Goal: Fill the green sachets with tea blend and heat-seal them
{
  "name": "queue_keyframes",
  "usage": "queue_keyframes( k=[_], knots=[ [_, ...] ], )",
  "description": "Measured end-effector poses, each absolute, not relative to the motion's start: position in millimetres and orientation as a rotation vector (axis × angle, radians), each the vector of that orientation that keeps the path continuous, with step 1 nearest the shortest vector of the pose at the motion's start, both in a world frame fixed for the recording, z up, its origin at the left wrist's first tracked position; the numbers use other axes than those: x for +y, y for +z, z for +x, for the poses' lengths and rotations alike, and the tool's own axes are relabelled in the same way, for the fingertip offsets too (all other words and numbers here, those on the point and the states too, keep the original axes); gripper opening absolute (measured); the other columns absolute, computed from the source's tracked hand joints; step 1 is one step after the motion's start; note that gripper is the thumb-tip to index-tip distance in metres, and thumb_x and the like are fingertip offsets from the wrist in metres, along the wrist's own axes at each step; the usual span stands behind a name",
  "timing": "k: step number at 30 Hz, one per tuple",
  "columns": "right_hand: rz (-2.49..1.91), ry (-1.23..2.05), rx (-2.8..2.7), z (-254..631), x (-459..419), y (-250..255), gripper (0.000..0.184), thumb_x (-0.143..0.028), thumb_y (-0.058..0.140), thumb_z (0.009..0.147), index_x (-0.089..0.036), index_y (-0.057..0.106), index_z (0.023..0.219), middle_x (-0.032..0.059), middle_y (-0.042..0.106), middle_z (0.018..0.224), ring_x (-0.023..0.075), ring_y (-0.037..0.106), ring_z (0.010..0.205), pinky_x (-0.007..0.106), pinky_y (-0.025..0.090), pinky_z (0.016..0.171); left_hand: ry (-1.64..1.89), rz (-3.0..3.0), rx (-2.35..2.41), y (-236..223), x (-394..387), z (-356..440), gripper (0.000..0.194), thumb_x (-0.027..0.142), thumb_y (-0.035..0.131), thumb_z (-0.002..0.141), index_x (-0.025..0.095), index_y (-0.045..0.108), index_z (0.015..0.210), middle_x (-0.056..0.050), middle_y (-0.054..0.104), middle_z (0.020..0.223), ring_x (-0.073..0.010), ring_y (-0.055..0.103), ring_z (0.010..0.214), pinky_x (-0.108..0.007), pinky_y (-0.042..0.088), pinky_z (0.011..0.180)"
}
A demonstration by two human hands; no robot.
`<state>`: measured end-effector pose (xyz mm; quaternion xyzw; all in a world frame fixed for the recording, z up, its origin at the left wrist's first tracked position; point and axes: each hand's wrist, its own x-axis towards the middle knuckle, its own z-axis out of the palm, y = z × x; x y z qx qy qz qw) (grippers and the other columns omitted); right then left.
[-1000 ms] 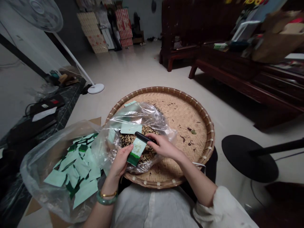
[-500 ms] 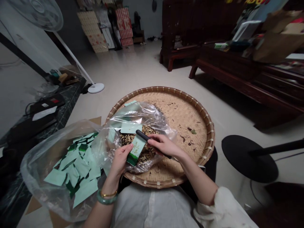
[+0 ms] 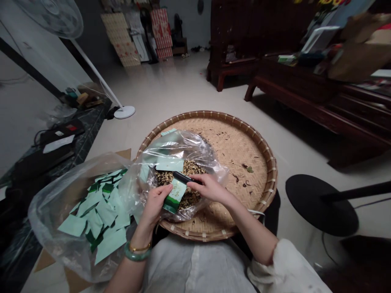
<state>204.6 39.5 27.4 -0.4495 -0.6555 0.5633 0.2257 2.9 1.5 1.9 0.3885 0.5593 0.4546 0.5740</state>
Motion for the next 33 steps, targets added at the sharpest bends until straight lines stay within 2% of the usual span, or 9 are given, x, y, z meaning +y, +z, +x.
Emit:
queue_keyframes(
  k=[4, 8, 12, 16, 19, 23, 26, 29, 33],
  knots=[
    [-1.259, 1.725, -1.674, 209.2, 39.0, 24.6, 0.041, -0.049, 0.053, 0.087, -0.017, 0.062, 0.110, -0.0013, 0.058, 0.069, 0.0058, 0.039, 0.041, 0.017, 0.028, 0.036, 1.078, 0.912, 1.298, -1.3, 2.3, 1.1, 0.036, 0.047, 0.073, 0.067, 0.013, 0.077, 0.077, -0.004, 0.070, 0.066, -0.0148, 0.056, 0.058, -0.024, 0.042, 0.055],
    [-1.264, 1.736, -1.644, 214.7, 39.1, 24.8, 0.041, -0.051, 0.052, 0.087, -0.017, 0.063, 0.107, -0.0004, 0.058, 0.071, 0.0048, 0.038, 0.042, 0.017, 0.028, 0.036, 1.109, 0.919, 1.336, -1.2, 2.8, -1.6, 0.036, 0.047, 0.074, 0.066, 0.013, 0.078, 0.078, -0.004, 0.071, 0.067, -0.0168, 0.059, 0.063, -0.025, 0.045, 0.060],
    [-1.273, 1.509, -1.817, 210.8, 40.8, 24.6, 0.037, -0.046, 0.053, 0.088, -0.016, 0.064, 0.105, 0.0002, 0.059, 0.069, 0.0077, 0.043, 0.047, 0.019, 0.032, 0.042, 1.060, 0.974, 1.330, 0.3, 2.4, -2.9, 0.035, 0.047, 0.072, 0.069, 0.013, 0.078, 0.079, -0.004, 0.071, 0.067, -0.0163, 0.058, 0.063, -0.024, 0.044, 0.059],
    [-1.265, 1.225, -2.012, 204.7, 41.2, 26.0, 0.029, -0.039, 0.050, 0.090, -0.016, 0.065, 0.087, 0.0003, 0.058, 0.065, 0.0111, 0.050, 0.057, 0.020, 0.035, 0.049, 1.046, 1.013, 1.337, -1.0, 1.4, -3.2, 0.035, 0.047, 0.071, 0.070, 0.013, 0.077, 0.075, -0.003, 0.070, 0.067, -0.0145, 0.055, 0.060, -0.023, 0.041, 0.056],
    [-1.265, 1.462, -1.925, 205.9, 39.5, 27.3, 0.035, -0.044, 0.044, 0.092, -0.015, 0.062, 0.088, -0.0031, 0.051, 0.056, 0.0082, 0.042, 0.044, 0.020, 0.030, 0.041, 1.038, 0.993, 1.347, -3.2, 0.8, -3.2, 0.036, 0.047, 0.071, 0.069, 0.012, 0.076, 0.071, -0.002, 0.068, 0.062, -0.0132, 0.052, 0.056, -0.022, 0.038, 0.053],
    [-1.228, 1.739, -1.764, 211.2, 37.5, 28.3, 0.038, -0.049, 0.051, 0.088, -0.016, 0.059, 0.105, -0.0064, 0.048, 0.054, 0.0068, 0.037, 0.036, 0.019, 0.026, 0.035, 1.046, 0.976, 1.342, -2.2, 0.5, -2.6, 0.035, 0.047, 0.071, 0.068, 0.012, 0.076, 0.071, -0.002, 0.067, 0.063, -0.0134, 0.052, 0.057, -0.022, 0.039, 0.054],
    [-1.241, 1.669, -1.792, 211.2, 37.5, 30.0, 0.035, -0.045, 0.055, 0.087, -0.015, 0.060, 0.103, -0.0067, 0.047, 0.053, 0.0065, 0.038, 0.038, 0.018, 0.026, 0.037, 1.029, 1.015, 1.349, 1.8, 0.2, -2.0, 0.034, 0.046, 0.070, 0.069, 0.012, 0.075, 0.067, -0.003, 0.067, 0.063, -0.0138, 0.052, 0.058, -0.023, 0.038, 0.054],
    [-1.287, 1.545, -1.854, 207.6, 37.7, 31.5, 0.029, -0.042, 0.054, 0.087, -0.015, 0.062, 0.091, -0.0061, 0.047, 0.052, 0.0062, 0.040, 0.040, 0.018, 0.027, 0.038, 1.010, 1.057, 1.362, 4.2, -0.4, -1.5, 0.034, 0.046, 0.069, 0.070, 0.012, 0.074, 0.068, -0.002, 0.066, 0.062, -0.0139, 0.052, 0.057, -0.023, 0.038, 0.054],
    [-1.283, 1.631, -1.775, 206.2, 37.5, 30.2, 0.031, -0.046, 0.053, 0.087, -0.016, 0.059, 0.087, -0.0064, 0.046, 0.052, 0.0058, 0.037, 0.037, 0.018, 0.025, 0.035, 1.007, 1.057, 1.349, 0.1, -0.5, -2.7, 0.035, 0.046, 0.068, 0.072, 0.012, 0.075, 0.072, -0.002, 0.067, 0.063, -0.0136, 0.052, 0.057, -0.023, 0.038, 0.054]
  ],
)
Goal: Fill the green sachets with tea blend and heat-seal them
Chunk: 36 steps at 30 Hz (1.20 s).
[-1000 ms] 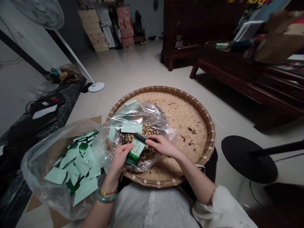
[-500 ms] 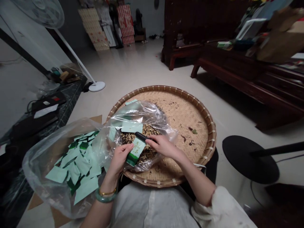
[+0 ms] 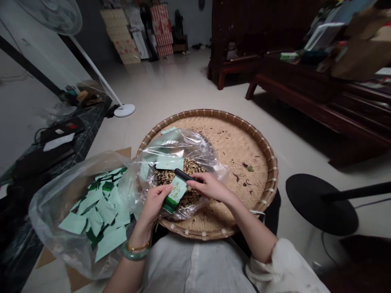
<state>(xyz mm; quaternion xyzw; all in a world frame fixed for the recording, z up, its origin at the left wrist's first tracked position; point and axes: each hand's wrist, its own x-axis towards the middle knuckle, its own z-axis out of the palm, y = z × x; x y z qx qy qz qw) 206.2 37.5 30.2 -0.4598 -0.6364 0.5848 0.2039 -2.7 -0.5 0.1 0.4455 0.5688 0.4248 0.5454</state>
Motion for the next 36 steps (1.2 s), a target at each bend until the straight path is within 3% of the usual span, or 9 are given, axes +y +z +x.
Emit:
queue_keyframes(
  k=[4, 8, 14, 18, 23, 26, 29, 32, 36],
  knots=[
    [-1.356, 1.548, -1.713, 218.3, 43.0, 24.5, 0.037, -0.052, 0.051, 0.087, -0.016, 0.059, 0.091, -0.0048, 0.050, 0.054, 0.0075, 0.040, 0.038, 0.020, 0.029, 0.036, 1.085, 1.015, 1.374, -5.0, 1.4, -7.5, 0.034, 0.045, 0.069, 0.071, 0.013, 0.077, 0.077, -0.002, 0.069, 0.066, -0.0145, 0.055, 0.061, -0.024, 0.041, 0.057],
    [-1.568, 0.989, -1.993, 233.4, 54.0, 10.4, 0.039, -0.048, 0.061, 0.083, -0.015, 0.064, 0.105, 0.0079, 0.068, 0.082, 0.0185, 0.062, 0.067, 0.028, 0.046, 0.058, 1.139, 0.979, 1.397, -4.5, 3.3, -11.7, 0.033, 0.046, 0.071, 0.069, 0.013, 0.077, 0.072, -0.002, 0.068, 0.062, -0.0148, 0.055, 0.061, -0.024, 0.042, 0.059],
    [-1.733, 0.445, -2.199, 225.4, 56.1, -0.9, 0.031, -0.036, 0.058, 0.088, -0.012, 0.064, 0.106, 0.0163, 0.068, 0.098, 0.0288, 0.062, 0.093, 0.037, 0.046, 0.080, 1.100, 1.006, 1.379, -5.6, 1.9, -8.2, 0.034, 0.046, 0.071, 0.069, 0.013, 0.077, 0.078, -0.004, 0.071, 0.070, -0.0174, 0.059, 0.067, -0.026, 0.045, 0.065],
    [-1.367, 0.737, -2.009, 198.0, 46.0, 10.6, 0.027, -0.035, 0.043, 0.096, -0.019, 0.064, 0.105, 0.0073, 0.069, 0.099, 0.0193, 0.063, 0.088, 0.029, 0.045, 0.076, 0.967, 1.122, 1.346, -5.0, -0.4, -1.8, 0.034, 0.045, 0.066, 0.075, 0.013, 0.077, 0.077, -0.003, 0.069, 0.066, -0.0156, 0.056, 0.061, -0.024, 0.041, 0.058],
    [-1.215, 0.946, -1.797, 169.7, 38.9, 14.3, 0.027, -0.032, 0.058, 0.086, -0.017, 0.056, 0.063, -0.0026, 0.056, 0.058, 0.0106, 0.049, 0.055, 0.021, 0.035, 0.052, 0.902, 1.169, 1.278, 0.0, -3.6, 1.5, 0.034, 0.044, 0.063, 0.078, 0.012, 0.076, 0.075, -0.001, 0.066, 0.062, -0.0128, 0.052, 0.056, -0.022, 0.038, 0.053],
    [-1.153, 1.158, -1.671, 165.1, 45.3, 11.7, 0.031, -0.039, 0.052, 0.088, -0.017, 0.057, 0.067, -0.0033, 0.053, 0.057, 0.0101, 0.047, 0.051, 0.021, 0.035, 0.049, 1.018, 1.065, 1.285, 4.3, -6.5, -4.7, 0.032, 0.043, 0.071, 0.072, 0.012, 0.075, 0.071, -0.002, 0.067, 0.062, -0.0132, 0.054, 0.056, -0.023, 0.040, 0.053],
    [-1.195, 1.286, -1.648, 160.4, 59.4, 8.3, 0.036, -0.042, 0.036, 0.095, -0.018, 0.061, 0.086, -0.0020, 0.057, 0.061, 0.0122, 0.052, 0.050, 0.023, 0.041, 0.049, 1.513, 0.728, 1.245, 15.0, -9.0, -15.5, 0.037, 0.050, 0.077, 0.064, 0.016, 0.074, 0.080, -0.002, 0.072, 0.070, -0.0170, 0.063, 0.066, -0.027, 0.048, 0.064],
    [-1.285, 0.967, -1.925, 145.4, 75.7, 2.5, 0.024, -0.035, 0.049, 0.092, -0.017, 0.063, 0.099, 0.0062, 0.068, 0.084, 0.0184, 0.063, 0.077, 0.031, 0.048, 0.072, 1.975, 0.454, 1.038, 30.8, -9.4, -24.4, 0.057, 0.069, 0.055, 0.074, 0.022, 0.070, 0.102, -0.005, 0.073, 0.099, -0.0207, 0.068, 0.090, -0.033, 0.051, 0.081],
    [-1.288, 0.518, -2.320, 114.0, 95.1, -7.4, 0.035, -0.034, 0.062, 0.086, -0.015, 0.058, 0.116, 0.0156, 0.064, 0.114, 0.0260, 0.056, 0.110, 0.036, 0.041, 0.093, 1.959, 0.506, 0.900, 39.5, -9.2, -25.0, 0.069, 0.072, 0.045, 0.078, 0.017, 0.067, 0.112, -0.013, 0.063, 0.125, -0.0270, 0.058, 0.117, -0.039, 0.042, 0.101]
  ],
)
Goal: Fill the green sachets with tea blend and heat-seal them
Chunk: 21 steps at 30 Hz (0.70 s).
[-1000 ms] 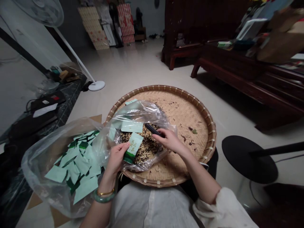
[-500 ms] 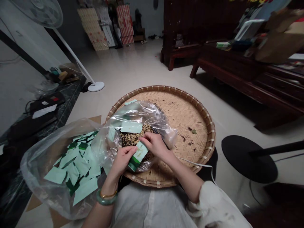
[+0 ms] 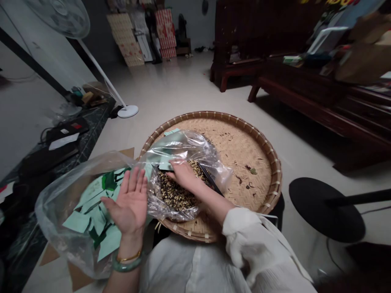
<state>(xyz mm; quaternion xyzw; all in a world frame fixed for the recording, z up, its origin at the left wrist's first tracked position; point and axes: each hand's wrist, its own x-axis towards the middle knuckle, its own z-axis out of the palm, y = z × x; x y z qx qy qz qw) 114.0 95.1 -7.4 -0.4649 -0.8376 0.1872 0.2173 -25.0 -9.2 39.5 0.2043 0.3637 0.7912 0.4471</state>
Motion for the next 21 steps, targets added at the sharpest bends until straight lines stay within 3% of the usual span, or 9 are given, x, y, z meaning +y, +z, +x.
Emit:
queue_keyframes(
  k=[3, 9, 15, 21],
  knots=[
    [-1.345, 0.423, -2.442, 99.3, 108.1, -13.9, 0.028, -0.034, 0.058, 0.089, -0.016, 0.060, 0.112, 0.0146, 0.065, 0.112, 0.0255, 0.056, 0.108, 0.034, 0.042, 0.090, 1.873, 0.523, 0.903, 32.6, -9.7, -22.7, 0.058, 0.064, 0.049, 0.082, 0.018, 0.066, 0.114, -0.014, 0.061, 0.128, -0.0275, 0.055, 0.120, -0.043, 0.038, 0.107],
    [-1.340, 0.445, -2.468, 99.2, 123.1, -19.0, 0.020, -0.033, 0.055, 0.091, -0.018, 0.066, 0.098, 0.0106, 0.068, 0.104, 0.0232, 0.059, 0.101, 0.029, 0.043, 0.086, 1.773, 0.554, 0.933, 18.7, -4.9, -23.5, 0.037, 0.041, 0.060, 0.083, 0.021, 0.067, 0.113, -0.012, 0.063, 0.126, -0.0250, 0.059, 0.116, -0.042, 0.042, 0.104],
    [-1.359, 0.490, -2.433, 89.4, 124.9, -18.4, 0.022, -0.034, 0.059, 0.086, -0.015, 0.069, 0.090, 0.0135, 0.069, 0.096, 0.0261, 0.061, 0.094, 0.032, 0.043, 0.083, 1.724, 0.589, 1.038, 11.3, 0.3, -22.9, 0.032, 0.031, 0.062, 0.082, 0.019, 0.066, 0.112, -0.014, 0.063, 0.126, -0.0253, 0.061, 0.113, -0.043, 0.044, 0.101],
    [-1.327, 0.678, -2.273, 100.4, 133.2, -13.3, 0.014, -0.027, 0.061, 0.085, -0.018, 0.071, 0.084, 0.0067, 0.072, 0.087, 0.0212, 0.064, 0.083, 0.029, 0.046, 0.076, 1.710, 0.576, 1.097, 8.1, 1.1, -27.7, 0.035, 0.029, 0.064, 0.080, 0.017, 0.064, 0.112, -0.016, 0.060, 0.130, -0.0264, 0.056, 0.121, -0.043, 0.040, 0.105]
  ],
)
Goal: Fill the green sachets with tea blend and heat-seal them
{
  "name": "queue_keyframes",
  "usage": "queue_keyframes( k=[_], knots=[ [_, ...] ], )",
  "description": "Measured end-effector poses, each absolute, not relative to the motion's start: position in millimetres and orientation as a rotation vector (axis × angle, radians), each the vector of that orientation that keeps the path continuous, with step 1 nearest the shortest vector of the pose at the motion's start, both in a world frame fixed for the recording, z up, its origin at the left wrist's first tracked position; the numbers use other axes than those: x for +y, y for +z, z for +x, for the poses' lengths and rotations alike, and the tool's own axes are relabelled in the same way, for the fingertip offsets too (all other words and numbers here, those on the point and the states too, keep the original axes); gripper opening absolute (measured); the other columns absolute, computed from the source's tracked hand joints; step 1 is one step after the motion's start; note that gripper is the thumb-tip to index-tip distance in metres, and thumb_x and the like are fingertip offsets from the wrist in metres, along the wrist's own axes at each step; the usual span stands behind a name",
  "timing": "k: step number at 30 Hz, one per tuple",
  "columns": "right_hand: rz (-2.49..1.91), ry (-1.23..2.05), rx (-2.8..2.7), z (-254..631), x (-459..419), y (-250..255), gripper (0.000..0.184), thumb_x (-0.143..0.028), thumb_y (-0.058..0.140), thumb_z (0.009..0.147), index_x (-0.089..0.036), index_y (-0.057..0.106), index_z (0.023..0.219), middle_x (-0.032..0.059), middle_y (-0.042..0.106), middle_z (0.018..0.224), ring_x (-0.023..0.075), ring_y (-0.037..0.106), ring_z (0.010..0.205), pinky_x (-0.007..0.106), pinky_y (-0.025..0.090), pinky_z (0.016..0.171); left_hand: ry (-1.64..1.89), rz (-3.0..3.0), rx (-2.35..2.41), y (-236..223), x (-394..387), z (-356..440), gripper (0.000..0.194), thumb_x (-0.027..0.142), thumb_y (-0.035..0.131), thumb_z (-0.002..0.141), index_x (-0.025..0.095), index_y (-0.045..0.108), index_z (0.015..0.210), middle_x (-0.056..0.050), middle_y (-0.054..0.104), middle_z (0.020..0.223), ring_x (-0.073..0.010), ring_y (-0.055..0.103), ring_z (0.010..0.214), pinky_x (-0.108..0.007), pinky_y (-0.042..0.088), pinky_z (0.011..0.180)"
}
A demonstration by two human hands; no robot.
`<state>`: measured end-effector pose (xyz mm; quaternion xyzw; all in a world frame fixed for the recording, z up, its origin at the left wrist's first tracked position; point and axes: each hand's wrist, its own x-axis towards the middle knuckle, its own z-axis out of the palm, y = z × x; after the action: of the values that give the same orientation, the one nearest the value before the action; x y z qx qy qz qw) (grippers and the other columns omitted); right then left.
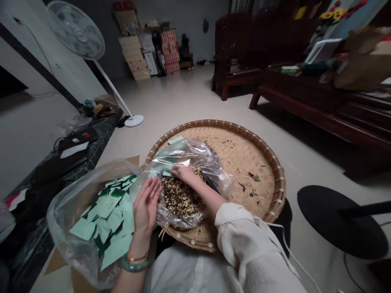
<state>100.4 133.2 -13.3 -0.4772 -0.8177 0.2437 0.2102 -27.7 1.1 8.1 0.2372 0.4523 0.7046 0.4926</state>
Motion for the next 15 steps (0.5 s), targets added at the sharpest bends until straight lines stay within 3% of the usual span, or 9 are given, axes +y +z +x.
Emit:
queue_keyframes(
  k=[3, 5, 8, 11, 15],
  knots=[
    [-1.274, 0.733, -2.152, 108.2, 116.8, -4.9, 0.014, -0.023, 0.056, 0.088, -0.017, 0.069, 0.088, 0.0052, 0.072, 0.092, 0.0179, 0.064, 0.087, 0.027, 0.047, 0.079, 1.677, 0.621, 1.180, 4.9, 2.9, -24.0, 0.046, 0.030, 0.068, 0.077, 0.019, 0.059, 0.120, -0.015, 0.051, 0.139, -0.0247, 0.047, 0.130, -0.038, 0.037, 0.107],
    [-1.220, 0.803, -2.073, 113.0, 95.6, -0.6, 0.017, -0.022, 0.052, 0.089, -0.017, 0.067, 0.090, 0.0030, 0.072, 0.087, 0.0148, 0.065, 0.080, 0.024, 0.048, 0.073, 1.625, 0.683, 1.246, 2.5, 3.4, -19.2, 0.055, 0.031, 0.073, 0.073, 0.021, 0.056, 0.124, -0.013, 0.051, 0.139, -0.0229, 0.047, 0.129, -0.033, 0.038, 0.105],
    [-1.044, 1.106, -1.697, 122.7, 59.6, 3.5, 0.015, -0.019, 0.052, 0.084, -0.015, 0.064, 0.092, 0.0031, 0.069, 0.081, 0.0156, 0.064, 0.072, 0.025, 0.050, 0.065, 1.426, 0.872, 1.321, 1.1, 0.6, -11.8, 0.045, 0.036, 0.074, 0.069, 0.015, 0.065, 0.108, -0.009, 0.069, 0.107, -0.0216, 0.062, 0.102, -0.028, 0.048, 0.086],
    [-1.021, 1.021, -1.636, 136.3, 32.3, 10.0, 0.034, -0.012, 0.050, 0.081, -0.018, 0.059, 0.113, 0.0045, 0.065, 0.087, 0.0158, 0.062, 0.073, 0.027, 0.051, 0.066, 1.244, 1.071, 1.411, 4.4, -5.8, -7.0, 0.029, 0.041, 0.070, 0.070, 0.012, 0.066, 0.071, 0.001, 0.062, 0.061, -0.0141, 0.056, 0.062, -0.022, 0.043, 0.059],
    [-1.012, 0.598, -1.945, 152.3, 15.3, 21.0, 0.047, -0.008, 0.048, 0.083, -0.023, 0.053, 0.127, 0.0100, 0.061, 0.103, 0.0196, 0.060, 0.087, 0.033, 0.052, 0.077, 1.162, 1.204, 1.419, 12.8, -13.5, -4.4, 0.029, 0.041, 0.069, 0.068, 0.013, 0.065, 0.063, 0.003, 0.054, 0.054, -0.0115, 0.046, 0.055, -0.021, 0.037, 0.053]
  ],
)
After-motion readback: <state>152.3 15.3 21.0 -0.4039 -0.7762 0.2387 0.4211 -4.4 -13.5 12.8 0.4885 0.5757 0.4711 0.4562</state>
